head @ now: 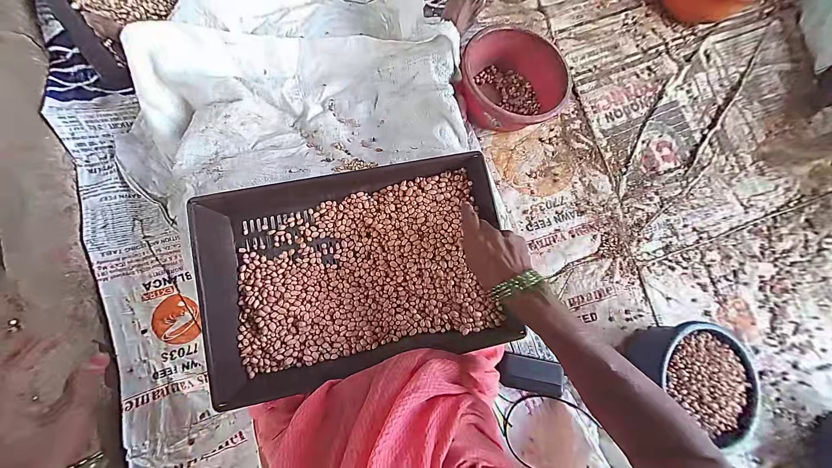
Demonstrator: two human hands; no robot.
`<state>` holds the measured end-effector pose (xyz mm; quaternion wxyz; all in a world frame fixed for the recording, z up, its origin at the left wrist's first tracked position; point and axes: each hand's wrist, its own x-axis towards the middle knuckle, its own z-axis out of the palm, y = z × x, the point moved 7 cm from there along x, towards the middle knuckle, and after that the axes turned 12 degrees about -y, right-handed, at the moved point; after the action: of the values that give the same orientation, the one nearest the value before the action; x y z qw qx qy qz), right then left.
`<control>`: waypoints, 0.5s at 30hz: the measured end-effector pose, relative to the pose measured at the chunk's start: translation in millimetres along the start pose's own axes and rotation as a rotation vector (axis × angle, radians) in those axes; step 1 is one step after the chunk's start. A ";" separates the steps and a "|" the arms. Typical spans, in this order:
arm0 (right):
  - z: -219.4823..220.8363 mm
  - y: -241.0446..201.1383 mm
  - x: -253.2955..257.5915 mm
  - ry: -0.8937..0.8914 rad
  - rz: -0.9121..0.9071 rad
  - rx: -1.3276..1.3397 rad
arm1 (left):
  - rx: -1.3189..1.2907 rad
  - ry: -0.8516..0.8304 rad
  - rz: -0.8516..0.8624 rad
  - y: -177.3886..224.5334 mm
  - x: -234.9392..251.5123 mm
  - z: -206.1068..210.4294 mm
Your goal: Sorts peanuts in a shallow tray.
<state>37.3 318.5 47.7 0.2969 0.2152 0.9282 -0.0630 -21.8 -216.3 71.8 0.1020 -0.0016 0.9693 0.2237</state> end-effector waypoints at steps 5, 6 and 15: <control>42.0 -55.6 5.1 -0.066 -0.222 0.049 | -0.115 -0.039 0.239 8.3 21.8 41.5; 51.3 -74.1 2.6 -0.135 -0.275 0.089 | -0.130 -0.052 0.265 13.5 24.8 47.8; 18.1 -48.5 -40.8 -0.023 -0.462 0.011 | -0.144 -0.098 0.428 50.8 23.7 45.4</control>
<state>55.4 255.7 56.0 0.2840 -0.0019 0.9490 -0.1368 -38.6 -149.9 49.2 0.0987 0.2075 0.9231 0.3085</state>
